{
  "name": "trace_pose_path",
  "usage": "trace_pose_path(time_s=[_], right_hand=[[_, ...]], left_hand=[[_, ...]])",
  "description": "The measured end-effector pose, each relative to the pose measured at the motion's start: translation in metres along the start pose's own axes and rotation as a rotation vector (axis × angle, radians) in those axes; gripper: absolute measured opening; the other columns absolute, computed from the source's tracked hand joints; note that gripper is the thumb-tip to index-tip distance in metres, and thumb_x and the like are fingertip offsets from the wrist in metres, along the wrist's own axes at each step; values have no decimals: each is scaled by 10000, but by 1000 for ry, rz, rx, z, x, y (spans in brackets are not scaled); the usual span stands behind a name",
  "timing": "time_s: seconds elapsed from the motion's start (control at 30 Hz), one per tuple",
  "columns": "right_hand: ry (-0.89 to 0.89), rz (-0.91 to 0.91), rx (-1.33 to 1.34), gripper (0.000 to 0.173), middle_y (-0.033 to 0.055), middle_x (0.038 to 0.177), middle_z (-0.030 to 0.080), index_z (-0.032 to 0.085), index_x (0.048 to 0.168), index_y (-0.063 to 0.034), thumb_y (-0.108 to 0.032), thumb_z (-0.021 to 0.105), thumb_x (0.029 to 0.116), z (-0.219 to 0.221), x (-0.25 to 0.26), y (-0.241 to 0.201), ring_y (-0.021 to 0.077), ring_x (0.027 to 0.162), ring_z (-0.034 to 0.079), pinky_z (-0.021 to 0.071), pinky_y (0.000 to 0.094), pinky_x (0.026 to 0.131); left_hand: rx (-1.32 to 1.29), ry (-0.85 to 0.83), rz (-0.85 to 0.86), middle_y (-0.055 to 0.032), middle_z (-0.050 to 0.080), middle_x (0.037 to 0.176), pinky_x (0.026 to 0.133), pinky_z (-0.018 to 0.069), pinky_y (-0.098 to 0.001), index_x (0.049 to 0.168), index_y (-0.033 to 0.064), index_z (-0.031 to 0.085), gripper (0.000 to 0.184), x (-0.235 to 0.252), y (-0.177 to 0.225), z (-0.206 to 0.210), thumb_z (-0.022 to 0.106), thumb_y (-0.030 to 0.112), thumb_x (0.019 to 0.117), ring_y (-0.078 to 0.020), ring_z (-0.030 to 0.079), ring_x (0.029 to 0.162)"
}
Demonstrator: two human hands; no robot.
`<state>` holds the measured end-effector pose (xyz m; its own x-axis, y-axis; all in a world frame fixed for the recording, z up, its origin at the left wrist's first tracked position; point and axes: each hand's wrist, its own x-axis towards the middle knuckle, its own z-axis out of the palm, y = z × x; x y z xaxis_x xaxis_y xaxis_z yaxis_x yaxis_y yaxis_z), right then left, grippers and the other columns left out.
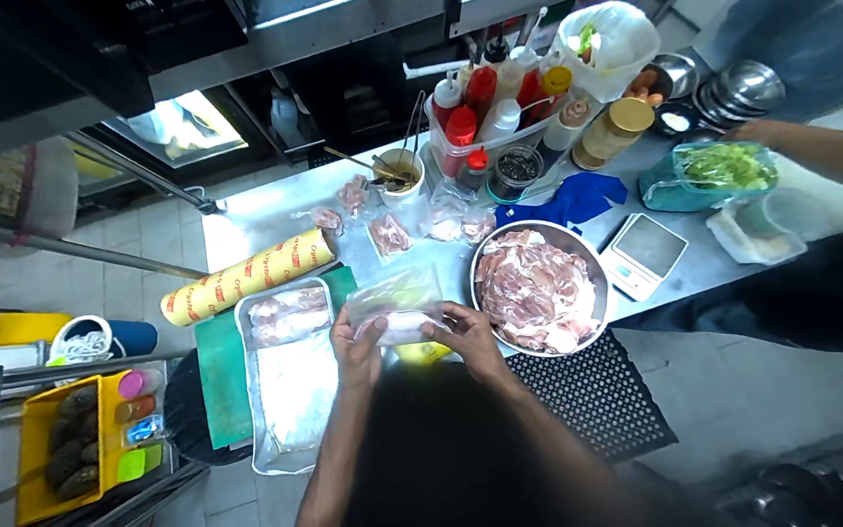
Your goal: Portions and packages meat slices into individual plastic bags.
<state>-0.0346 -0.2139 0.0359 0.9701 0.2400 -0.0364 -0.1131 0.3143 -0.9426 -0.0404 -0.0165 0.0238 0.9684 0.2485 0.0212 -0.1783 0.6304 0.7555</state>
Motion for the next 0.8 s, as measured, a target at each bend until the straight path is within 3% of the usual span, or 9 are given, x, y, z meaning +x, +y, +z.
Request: trace_pose_path(time_s=[0.1, 0.2, 0.27, 0.3, 0.4, 0.5, 0.57, 0.67, 0.8], right_hand=[[-338, 194, 260, 739, 126, 1363, 610, 403, 1474, 28, -27, 792, 848, -16, 6, -2, 211, 1238, 611, 501, 404, 1091], [-471, 206, 173, 643, 100, 1361, 637, 485, 1469, -16, 2, 756, 886, -21, 6, -2, 225, 1194, 651, 556, 429, 1040], [-440, 137, 107, 414, 121, 1280, 683, 586, 1361, 5, -3, 679, 958, -20, 4, 4, 248, 1088, 709, 615, 447, 950], [-446, 89, 50, 373, 113, 1300, 675, 600, 1357, 11, -25, 646, 988, -21, 4, 8, 222, 1113, 697, 603, 418, 972], [-520, -79, -188, 418, 108, 1367, 643, 586, 1389, 16, -137, 650, 1005, -24, 9, 12, 166, 1236, 626, 527, 363, 1073], [-561, -49, -135, 623, 129, 1442, 567, 447, 1478, 26, -56, 731, 930, -20, 5, 13, 192, 1281, 595, 539, 375, 1067], [-515, -8, -116, 630, 87, 1452, 568, 482, 1476, -11, -76, 763, 915, -17, 0, 16, 162, 1256, 614, 575, 342, 1016], [-436, 45, 63, 449, 114, 1486, 534, 579, 1412, -19, -90, 673, 979, -15, -4, 25, 239, 1151, 673, 653, 402, 799], [-293, 217, 212, 327, 139, 1348, 651, 659, 1315, -17, -31, 588, 996, -15, -8, 33, 232, 922, 733, 649, 405, 671]], left_hand=[[-4, -118, -59, -159, 746, 1074, 863, 628, -416, 1187, -12, 683, 428, 1, 4, -5, 841, 18, 790, -223, 742, 943], [130, -338, -56, -135, 741, 1100, 865, 620, -368, 1215, -2, 699, 379, 9, 11, -13, 793, 20, 849, -183, 729, 949], [298, -421, 43, -79, 767, 1040, 841, 620, -325, 1114, 45, 761, 267, 16, 17, -19, 796, 30, 850, -140, 733, 915], [373, -460, 98, -76, 770, 1034, 855, 621, -333, 1081, 51, 772, 229, 20, 21, -22, 796, 37, 854, -150, 736, 928], [446, -615, 190, -155, 754, 1090, 966, 602, -471, 1023, 45, 777, 126, 30, 30, -27, 743, 42, 902, -308, 724, 1064], [404, -609, 155, -152, 749, 1074, 945, 607, -463, 996, 59, 781, 106, 30, 26, -30, 706, 41, 923, -300, 726, 1040], [360, -546, 119, -139, 750, 1060, 938, 603, -448, 986, 51, 774, 94, 27, 20, -30, 701, 51, 926, -272, 728, 1017], [332, -502, 55, -167, 743, 1083, 959, 594, -506, 1034, 43, 752, 129, 23, 18, -31, 714, 41, 910, -314, 727, 1035], [400, -579, 53, -173, 736, 1131, 1014, 566, -534, 1099, 36, 731, 157, 19, 20, -41, 691, 38, 947, -345, 703, 1108]])
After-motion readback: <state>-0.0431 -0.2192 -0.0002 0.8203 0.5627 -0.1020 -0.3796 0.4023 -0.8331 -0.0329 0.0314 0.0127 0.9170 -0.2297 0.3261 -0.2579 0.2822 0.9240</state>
